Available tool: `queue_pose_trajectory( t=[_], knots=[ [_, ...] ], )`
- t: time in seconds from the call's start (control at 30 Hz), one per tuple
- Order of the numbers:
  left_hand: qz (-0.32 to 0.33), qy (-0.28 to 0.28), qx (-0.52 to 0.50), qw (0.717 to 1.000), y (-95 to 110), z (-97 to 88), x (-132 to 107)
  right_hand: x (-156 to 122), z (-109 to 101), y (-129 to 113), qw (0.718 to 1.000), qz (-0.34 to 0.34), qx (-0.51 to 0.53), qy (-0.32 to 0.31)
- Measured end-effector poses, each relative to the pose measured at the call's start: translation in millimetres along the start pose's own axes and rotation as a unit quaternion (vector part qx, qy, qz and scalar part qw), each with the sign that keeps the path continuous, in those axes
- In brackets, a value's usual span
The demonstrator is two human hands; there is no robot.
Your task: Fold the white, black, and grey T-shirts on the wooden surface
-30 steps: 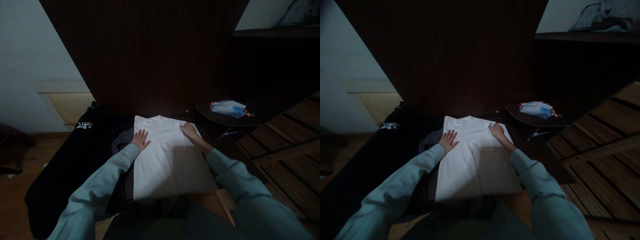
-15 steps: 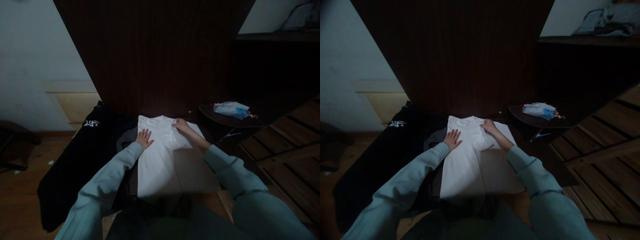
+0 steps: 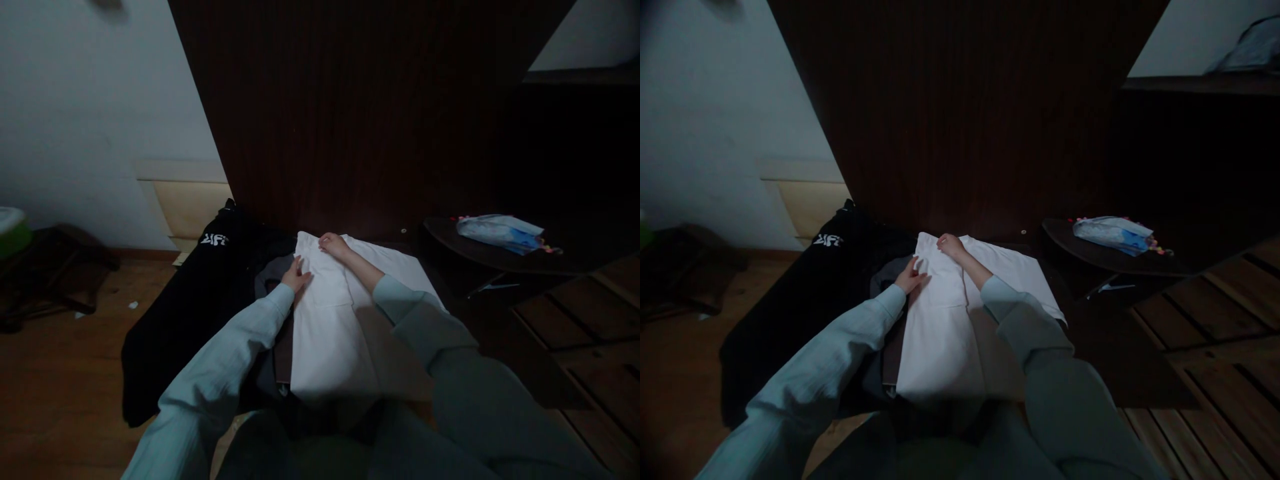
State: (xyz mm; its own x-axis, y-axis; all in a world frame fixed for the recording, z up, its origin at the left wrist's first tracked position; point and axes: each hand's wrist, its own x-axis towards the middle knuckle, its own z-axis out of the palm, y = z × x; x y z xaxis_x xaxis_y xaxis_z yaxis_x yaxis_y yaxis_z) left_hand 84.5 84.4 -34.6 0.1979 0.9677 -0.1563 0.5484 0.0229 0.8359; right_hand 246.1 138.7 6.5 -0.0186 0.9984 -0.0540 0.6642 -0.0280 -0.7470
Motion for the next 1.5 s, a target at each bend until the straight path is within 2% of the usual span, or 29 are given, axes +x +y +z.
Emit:
queue_pose_trajectory(
  t=[0.13,0.2,0.33,0.47,0.77,0.97,1.07,1.13,1.23,1.3,1.4,1.5],
  knots=[
    [0.070,-0.058,0.132,0.987,9.7,13.6,-23.9,9.6,0.8,7.7,0.995,-0.071,-0.060,-0.026],
    [0.075,-0.079,0.152,0.982,9.9,18.3,-34.8,12.8,8.9,6.6,0.990,-0.100,-0.085,-0.054],
    [0.064,-0.079,0.158,0.982,4.4,24.7,-45.8,20.2,25.9,1.1,0.979,-0.123,-0.138,-0.083],
    [0.059,-0.056,0.158,0.984,0.8,26.1,-48.7,29.2,30.1,-2.9,0.972,-0.117,-0.183,-0.089],
    [0.032,0.002,0.216,0.976,-0.8,11.7,-50.9,38.1,20.5,11.4,0.979,-0.100,-0.177,-0.022],
    [0.000,-0.014,0.309,0.951,-1.1,2.5,-56.7,33.0,26.1,13.1,0.979,-0.129,-0.158,0.010],
    [0.003,-0.025,0.350,0.936,5.1,-4.8,-56.8,22.3,24.3,11.8,0.977,-0.131,-0.164,0.038],
    [0.012,-0.020,0.367,0.930,15.1,-9.7,-50.8,5.8,26.4,13.2,0.972,-0.133,-0.177,0.076],
    [0.076,0.024,0.387,0.919,32.9,-10.5,-29.9,-31.9,40.2,21.8,0.956,-0.170,-0.217,0.102],
    [0.133,0.038,0.392,0.910,39.2,-4.8,-11.2,-57.7,52.7,31.2,0.943,-0.196,-0.257,0.079],
    [0.162,0.019,0.396,0.904,32.9,8.9,13.2,-81.5,61.6,46.1,0.935,-0.188,-0.299,0.038],
    [0.129,0.024,0.427,0.895,16.6,17.9,25.9,-85.3,50.2,57.7,0.941,-0.138,-0.306,0.029]
  ],
)
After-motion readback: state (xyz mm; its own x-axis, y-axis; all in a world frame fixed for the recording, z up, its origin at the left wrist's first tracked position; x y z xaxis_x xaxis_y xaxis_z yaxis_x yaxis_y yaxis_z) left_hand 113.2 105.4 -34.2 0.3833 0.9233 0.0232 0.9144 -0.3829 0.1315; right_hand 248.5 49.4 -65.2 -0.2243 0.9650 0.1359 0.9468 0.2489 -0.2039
